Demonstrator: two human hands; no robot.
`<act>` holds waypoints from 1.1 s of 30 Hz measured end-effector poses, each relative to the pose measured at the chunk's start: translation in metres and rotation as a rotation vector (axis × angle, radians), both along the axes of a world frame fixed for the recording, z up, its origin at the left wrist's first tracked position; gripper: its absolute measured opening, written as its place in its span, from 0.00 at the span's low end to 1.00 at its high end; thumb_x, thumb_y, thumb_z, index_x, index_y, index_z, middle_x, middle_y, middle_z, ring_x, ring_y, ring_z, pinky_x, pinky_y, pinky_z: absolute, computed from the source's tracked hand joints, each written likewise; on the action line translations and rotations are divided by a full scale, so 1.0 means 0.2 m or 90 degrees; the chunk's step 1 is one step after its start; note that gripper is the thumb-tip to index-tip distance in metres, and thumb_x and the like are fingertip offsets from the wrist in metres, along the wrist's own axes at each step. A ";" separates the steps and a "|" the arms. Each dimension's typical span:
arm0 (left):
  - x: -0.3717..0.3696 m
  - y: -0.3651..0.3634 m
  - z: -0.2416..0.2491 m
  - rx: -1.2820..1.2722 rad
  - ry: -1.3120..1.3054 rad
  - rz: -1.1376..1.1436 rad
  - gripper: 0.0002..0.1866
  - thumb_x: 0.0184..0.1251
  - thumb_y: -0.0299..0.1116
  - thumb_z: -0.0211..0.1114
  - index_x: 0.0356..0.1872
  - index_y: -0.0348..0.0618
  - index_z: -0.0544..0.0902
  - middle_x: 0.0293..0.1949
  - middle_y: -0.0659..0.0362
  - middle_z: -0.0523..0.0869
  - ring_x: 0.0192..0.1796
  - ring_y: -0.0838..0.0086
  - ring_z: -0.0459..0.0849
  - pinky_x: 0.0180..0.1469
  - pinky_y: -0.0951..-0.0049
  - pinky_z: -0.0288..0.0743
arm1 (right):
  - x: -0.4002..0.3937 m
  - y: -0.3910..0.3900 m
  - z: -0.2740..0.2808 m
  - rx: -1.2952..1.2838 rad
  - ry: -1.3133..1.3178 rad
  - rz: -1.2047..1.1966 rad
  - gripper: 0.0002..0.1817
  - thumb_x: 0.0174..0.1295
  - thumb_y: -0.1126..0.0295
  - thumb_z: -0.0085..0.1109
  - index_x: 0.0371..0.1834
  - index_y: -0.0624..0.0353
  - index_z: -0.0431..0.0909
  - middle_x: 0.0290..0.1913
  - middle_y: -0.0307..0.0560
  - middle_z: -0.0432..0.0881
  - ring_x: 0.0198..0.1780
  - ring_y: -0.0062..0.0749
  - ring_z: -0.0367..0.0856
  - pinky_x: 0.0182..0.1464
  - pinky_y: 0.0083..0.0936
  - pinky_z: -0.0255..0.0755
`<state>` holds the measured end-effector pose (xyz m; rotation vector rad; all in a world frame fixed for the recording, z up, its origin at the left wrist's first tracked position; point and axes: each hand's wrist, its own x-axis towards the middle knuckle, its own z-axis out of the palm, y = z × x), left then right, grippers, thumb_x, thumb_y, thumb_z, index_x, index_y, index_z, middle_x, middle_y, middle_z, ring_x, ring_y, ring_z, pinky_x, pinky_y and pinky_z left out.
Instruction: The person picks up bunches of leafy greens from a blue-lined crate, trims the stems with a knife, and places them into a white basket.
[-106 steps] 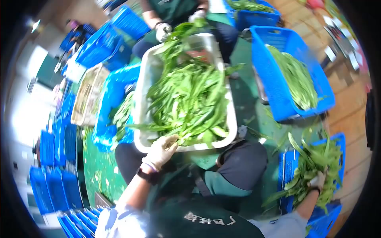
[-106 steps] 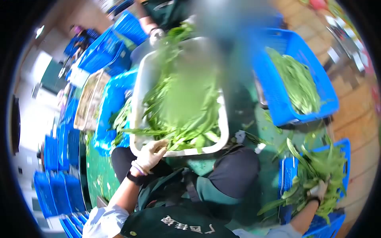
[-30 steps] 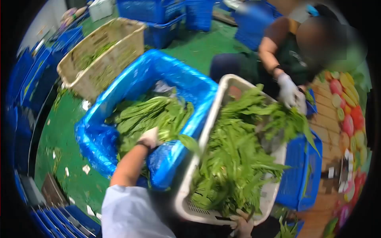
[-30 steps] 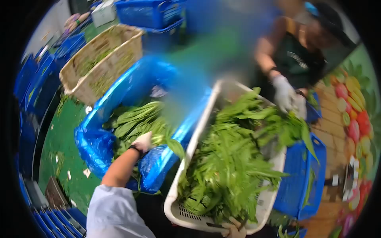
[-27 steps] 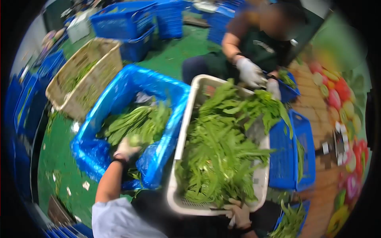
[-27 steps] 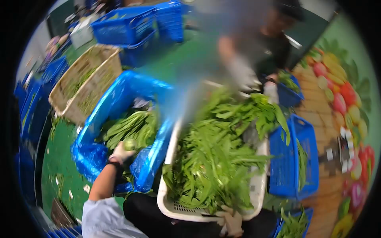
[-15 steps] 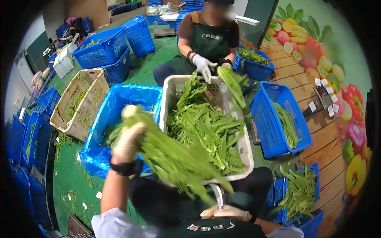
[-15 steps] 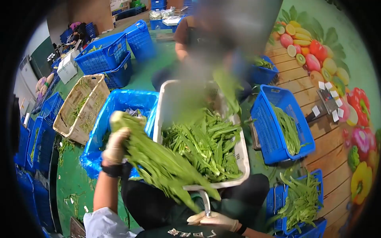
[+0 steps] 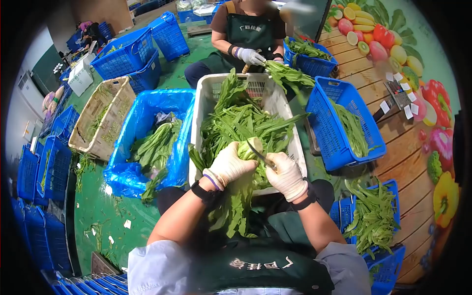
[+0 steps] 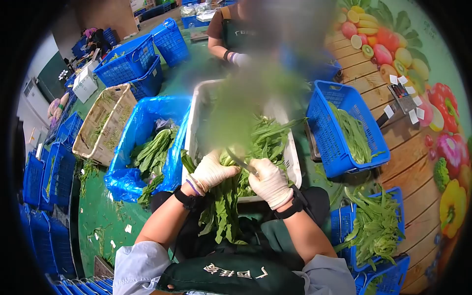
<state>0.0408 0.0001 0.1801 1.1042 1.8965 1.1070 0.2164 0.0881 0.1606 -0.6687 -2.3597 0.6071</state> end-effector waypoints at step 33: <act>0.19 -0.11 -0.34 0.420 -0.693 0.180 0.33 0.58 0.16 0.55 0.69 0.38 0.64 0.53 0.56 0.77 0.55 0.71 0.77 0.56 0.73 0.73 | -0.11 -0.07 -0.23 -0.935 0.540 0.119 0.19 0.54 0.68 0.52 0.49 0.63 0.76 0.33 0.43 0.83 0.27 0.25 0.81 0.26 0.16 0.75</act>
